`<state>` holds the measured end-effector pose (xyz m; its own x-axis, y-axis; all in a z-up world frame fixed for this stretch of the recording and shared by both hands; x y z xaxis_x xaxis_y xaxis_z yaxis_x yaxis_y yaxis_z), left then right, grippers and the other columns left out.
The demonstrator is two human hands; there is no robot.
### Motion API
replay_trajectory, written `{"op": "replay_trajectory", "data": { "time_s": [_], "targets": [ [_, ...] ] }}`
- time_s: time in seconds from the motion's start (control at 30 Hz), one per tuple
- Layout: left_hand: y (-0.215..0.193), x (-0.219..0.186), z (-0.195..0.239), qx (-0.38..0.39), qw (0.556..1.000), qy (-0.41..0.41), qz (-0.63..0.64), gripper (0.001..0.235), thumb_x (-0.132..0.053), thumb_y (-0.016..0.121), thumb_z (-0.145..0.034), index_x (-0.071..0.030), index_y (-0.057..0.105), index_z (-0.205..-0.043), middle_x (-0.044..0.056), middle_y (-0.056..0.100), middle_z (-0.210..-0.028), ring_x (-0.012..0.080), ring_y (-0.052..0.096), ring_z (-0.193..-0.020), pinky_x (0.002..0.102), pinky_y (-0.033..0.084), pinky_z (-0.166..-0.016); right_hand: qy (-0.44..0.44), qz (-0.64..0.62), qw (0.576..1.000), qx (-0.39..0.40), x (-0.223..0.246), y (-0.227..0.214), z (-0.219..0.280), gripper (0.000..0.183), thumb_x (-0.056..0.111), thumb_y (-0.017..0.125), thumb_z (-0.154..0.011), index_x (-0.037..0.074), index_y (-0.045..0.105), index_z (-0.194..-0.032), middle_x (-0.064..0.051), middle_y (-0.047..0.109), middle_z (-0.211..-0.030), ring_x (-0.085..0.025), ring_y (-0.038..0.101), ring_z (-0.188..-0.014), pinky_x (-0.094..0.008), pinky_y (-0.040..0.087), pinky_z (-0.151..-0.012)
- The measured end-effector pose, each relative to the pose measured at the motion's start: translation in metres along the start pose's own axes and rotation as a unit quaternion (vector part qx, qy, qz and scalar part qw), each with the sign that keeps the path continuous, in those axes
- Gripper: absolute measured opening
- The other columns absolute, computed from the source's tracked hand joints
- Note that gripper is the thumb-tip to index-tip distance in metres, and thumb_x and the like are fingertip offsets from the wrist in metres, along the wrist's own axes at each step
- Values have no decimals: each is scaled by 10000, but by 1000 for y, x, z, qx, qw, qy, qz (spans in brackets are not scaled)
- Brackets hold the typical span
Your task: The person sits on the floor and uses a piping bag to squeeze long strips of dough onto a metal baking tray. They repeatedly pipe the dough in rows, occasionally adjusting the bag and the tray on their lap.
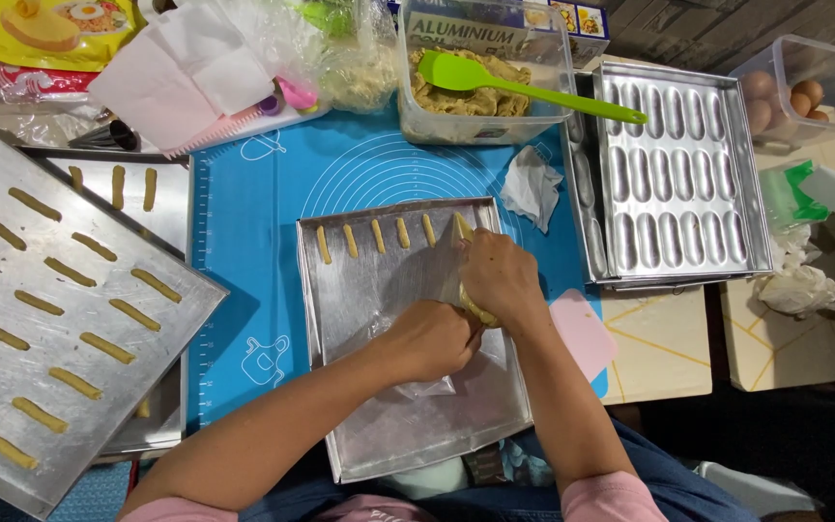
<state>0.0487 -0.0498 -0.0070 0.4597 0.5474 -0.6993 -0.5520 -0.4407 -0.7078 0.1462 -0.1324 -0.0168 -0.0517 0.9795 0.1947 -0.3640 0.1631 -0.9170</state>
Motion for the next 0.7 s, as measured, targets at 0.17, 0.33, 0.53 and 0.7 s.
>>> {"op": "replay_trajectory", "data": {
  "time_s": [0.17, 0.33, 0.53, 0.7],
  "targets": [
    [0, 1, 0, -5, 1000, 1, -4, 377, -219, 518, -894, 13, 739, -693, 203, 697, -635, 356, 696, -620, 428, 537, -606, 3, 6, 1000, 3, -3, 3, -4, 465, 325, 443, -1017, -61, 687, -1105, -215, 726, -817, -406, 743, -742, -506, 579, -542],
    [3, 1, 0, -9, 1000, 13, -5, 402, -242, 513, -916, 2, 744, -696, 188, 698, -628, 341, 703, -615, 413, 539, -596, 14, 16, 1000, 7, 0, 0, 0, 476, 332, 434, -1018, -55, 690, -1125, -207, 732, -828, -400, 746, -759, -498, 588, -567],
    [4, -1, 0, -3, 1000, 14, -15, 376, -224, 533, -912, -1, 741, -691, 198, 690, -622, 354, 698, -608, 430, 535, -592, 16, 7, 1000, 15, 1, -1, 4, 488, 347, 436, -1029, -54, 695, -1130, -211, 733, -843, -408, 744, -792, -510, 592, -597],
    [8, 0, 0, 1, 1000, 20, -14, 462, -271, 478, -965, 1, 740, -698, 197, 694, -627, 346, 702, -603, 414, 541, -586, 11, -4, 1000, 6, 8, -5, 11, 473, 338, 469, -1025, -68, 701, -1096, -238, 726, -822, -425, 740, -773, -518, 593, -587]
  ]
}}
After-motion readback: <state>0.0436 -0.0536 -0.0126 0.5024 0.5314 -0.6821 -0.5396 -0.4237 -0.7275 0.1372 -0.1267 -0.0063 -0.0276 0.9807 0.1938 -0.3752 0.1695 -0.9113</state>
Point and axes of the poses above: each hand's wrist, its own z-axis away from the middle knuckle, its own y-axis out of the palm, x = y × z, the point moved 7 cm from there along -z, towards the middle knuckle
